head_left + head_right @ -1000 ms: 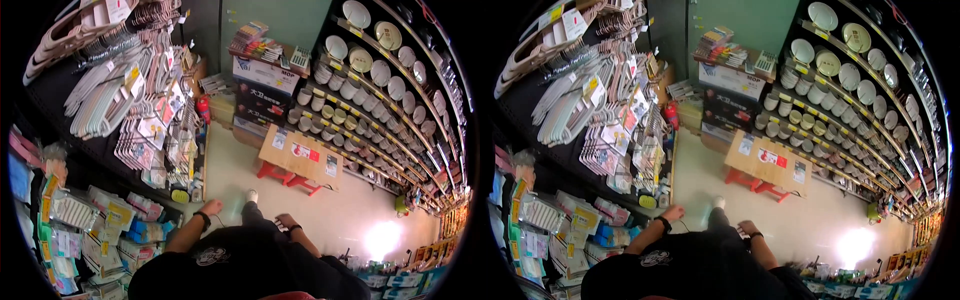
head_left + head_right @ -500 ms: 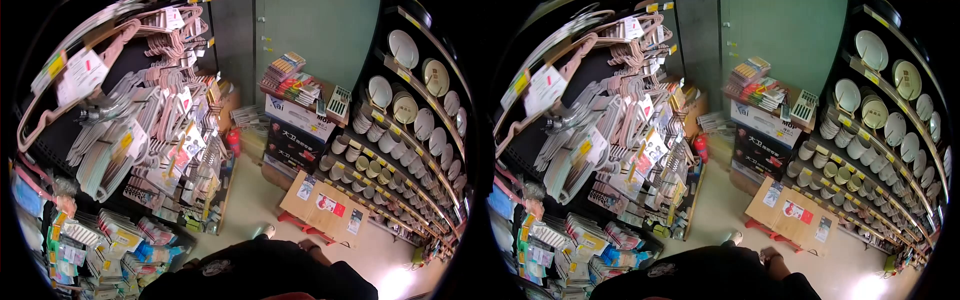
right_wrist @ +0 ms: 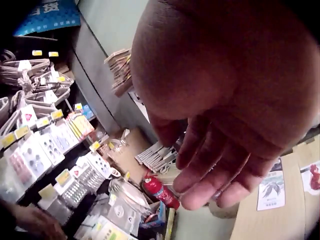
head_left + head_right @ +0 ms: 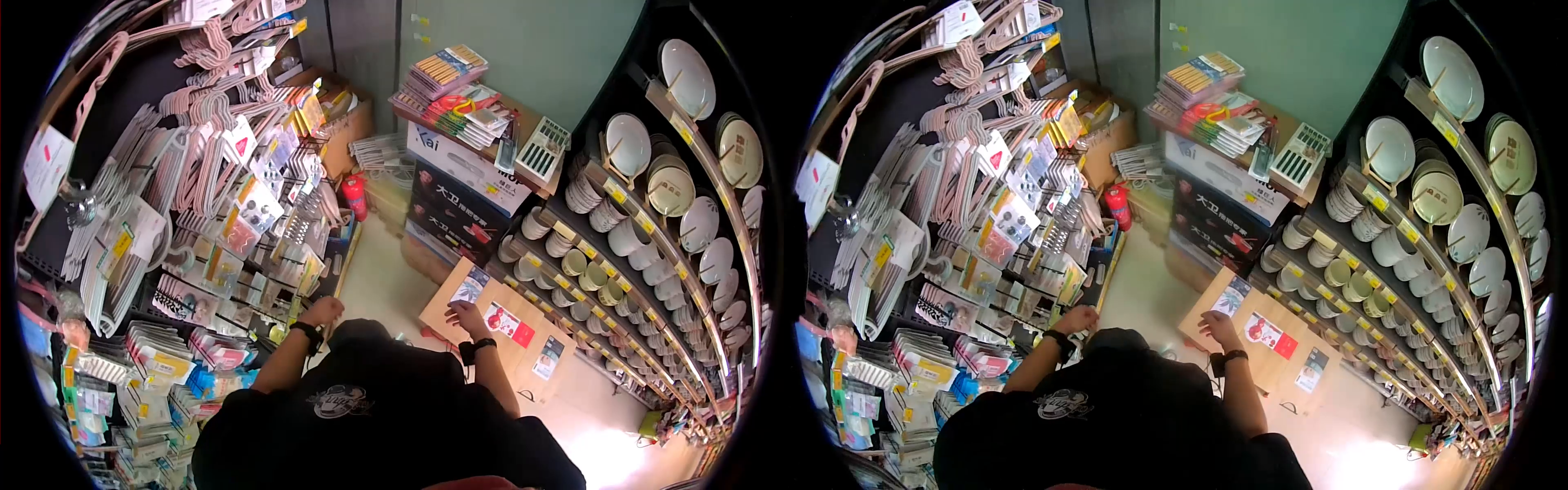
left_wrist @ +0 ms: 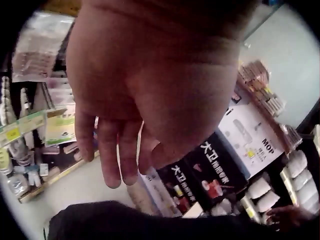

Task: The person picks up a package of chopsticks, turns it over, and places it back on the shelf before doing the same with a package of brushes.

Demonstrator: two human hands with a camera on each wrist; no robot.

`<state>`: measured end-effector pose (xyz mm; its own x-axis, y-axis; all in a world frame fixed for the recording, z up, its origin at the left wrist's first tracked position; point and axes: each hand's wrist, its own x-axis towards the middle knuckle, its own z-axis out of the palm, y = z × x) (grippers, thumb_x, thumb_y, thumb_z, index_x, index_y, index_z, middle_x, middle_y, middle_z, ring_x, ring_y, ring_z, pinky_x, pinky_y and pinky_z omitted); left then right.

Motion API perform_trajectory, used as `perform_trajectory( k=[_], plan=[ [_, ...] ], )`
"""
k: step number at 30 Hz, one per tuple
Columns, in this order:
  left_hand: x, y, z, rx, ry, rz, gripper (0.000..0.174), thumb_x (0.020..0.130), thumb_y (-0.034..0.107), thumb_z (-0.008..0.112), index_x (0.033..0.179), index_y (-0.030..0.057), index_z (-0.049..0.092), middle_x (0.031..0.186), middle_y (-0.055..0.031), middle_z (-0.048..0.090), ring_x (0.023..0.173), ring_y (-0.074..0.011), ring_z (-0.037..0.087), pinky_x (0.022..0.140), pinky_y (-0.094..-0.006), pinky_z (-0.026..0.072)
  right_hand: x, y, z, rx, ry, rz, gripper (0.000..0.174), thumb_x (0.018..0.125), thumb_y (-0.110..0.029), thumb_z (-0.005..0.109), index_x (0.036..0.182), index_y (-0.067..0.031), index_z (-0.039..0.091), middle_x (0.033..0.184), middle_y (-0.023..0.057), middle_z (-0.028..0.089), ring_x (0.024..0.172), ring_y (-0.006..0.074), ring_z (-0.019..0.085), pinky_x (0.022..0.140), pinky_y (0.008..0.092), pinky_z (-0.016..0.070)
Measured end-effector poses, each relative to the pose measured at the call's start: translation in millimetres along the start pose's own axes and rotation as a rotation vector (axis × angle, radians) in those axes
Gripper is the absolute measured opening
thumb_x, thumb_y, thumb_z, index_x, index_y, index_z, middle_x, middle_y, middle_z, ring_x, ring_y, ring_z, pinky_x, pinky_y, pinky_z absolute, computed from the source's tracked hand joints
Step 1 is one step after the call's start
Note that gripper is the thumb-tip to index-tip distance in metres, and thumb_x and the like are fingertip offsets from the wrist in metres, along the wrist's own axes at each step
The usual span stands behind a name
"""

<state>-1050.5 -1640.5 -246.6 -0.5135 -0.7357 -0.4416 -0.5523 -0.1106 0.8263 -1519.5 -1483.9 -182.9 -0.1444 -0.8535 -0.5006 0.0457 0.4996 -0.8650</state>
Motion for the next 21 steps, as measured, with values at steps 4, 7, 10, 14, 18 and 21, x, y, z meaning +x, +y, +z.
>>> perform_trajectory(
  k=[4,7,10,14,18,21],
  plan=[
    [27,97,-22,0.109,0.134,0.255,0.021,0.091,0.02,0.067,0.096,0.0003,0.071,0.083,-0.0122,0.073,0.074,-0.0221,0.07,0.071,-0.0353,0.055,-13,9,4,0.058,0.009,0.077,0.028,0.101,-0.023,0.057,0.114,-0.0001,0.067,0.093,0.0107,0.074,0.073,0.019,0.071,0.062,0.0285,0.0535],
    [68,157,-30,0.062,0.2,0.364,0.017,0.09,0.016,0.069,0.098,0.0005,0.07,0.085,-0.0119,0.073,0.075,-0.0218,0.07,0.072,-0.0339,0.0548,-16,22,0,0.078,0.011,0.101,0.028,0.101,-0.022,0.058,0.115,0.0003,0.067,0.092,0.0124,0.074,0.069,0.0198,0.072,0.061,0.0283,0.0546],
    [103,218,-38,0.108,0.226,0.451,0.018,0.088,0.012,0.071,0.102,0.001,0.068,0.085,-0.0113,0.071,0.078,-0.0216,0.069,0.073,-0.033,0.0546,-12,28,-12,0.148,0.064,0.154,0.029,0.101,-0.023,0.057,0.115,0.0001,0.067,0.092,0.0137,0.073,0.07,0.0206,0.072,0.06,0.029,0.055],
    [147,300,-56,0.216,0.254,0.673,0.037,0.085,0.009,0.073,0.12,0.003,0.061,0.097,-0.012,0.069,0.09,-0.0245,0.067,0.081,-0.035,0.0536,8,30,-24,0.109,0.174,0.216,0.028,0.101,-0.024,0.056,0.113,-0.0013,0.067,0.091,0.0119,0.074,0.07,0.0188,0.072,0.06,0.0285,0.0546],
    [177,388,-72,0.259,0.433,0.83,0.06,0.085,0.009,0.074,0.139,0.0025,0.047,0.121,-0.0166,0.062,0.111,-0.0293,0.061,0.095,-0.0383,0.049,30,15,-26,0.134,0.207,0.236,0.028,0.101,-0.025,0.056,0.111,-0.002,0.068,0.09,0.0107,0.075,0.07,0.0182,0.072,0.061,0.0291,0.0546],
    [217,443,-93,0.263,0.561,0.995,0.069,0.084,0.011,0.075,0.143,-0.0009,0.041,0.133,-0.0211,0.054,0.124,-0.0359,0.054,0.106,-0.0427,0.0429,58,17,-27,0.065,0.22,0.311,0.027,0.099,-0.025,0.059,0.11,-0.0029,0.069,0.089,0.011,0.075,0.069,0.0184,0.071,0.061,0.0294,0.0545]
  ],
)
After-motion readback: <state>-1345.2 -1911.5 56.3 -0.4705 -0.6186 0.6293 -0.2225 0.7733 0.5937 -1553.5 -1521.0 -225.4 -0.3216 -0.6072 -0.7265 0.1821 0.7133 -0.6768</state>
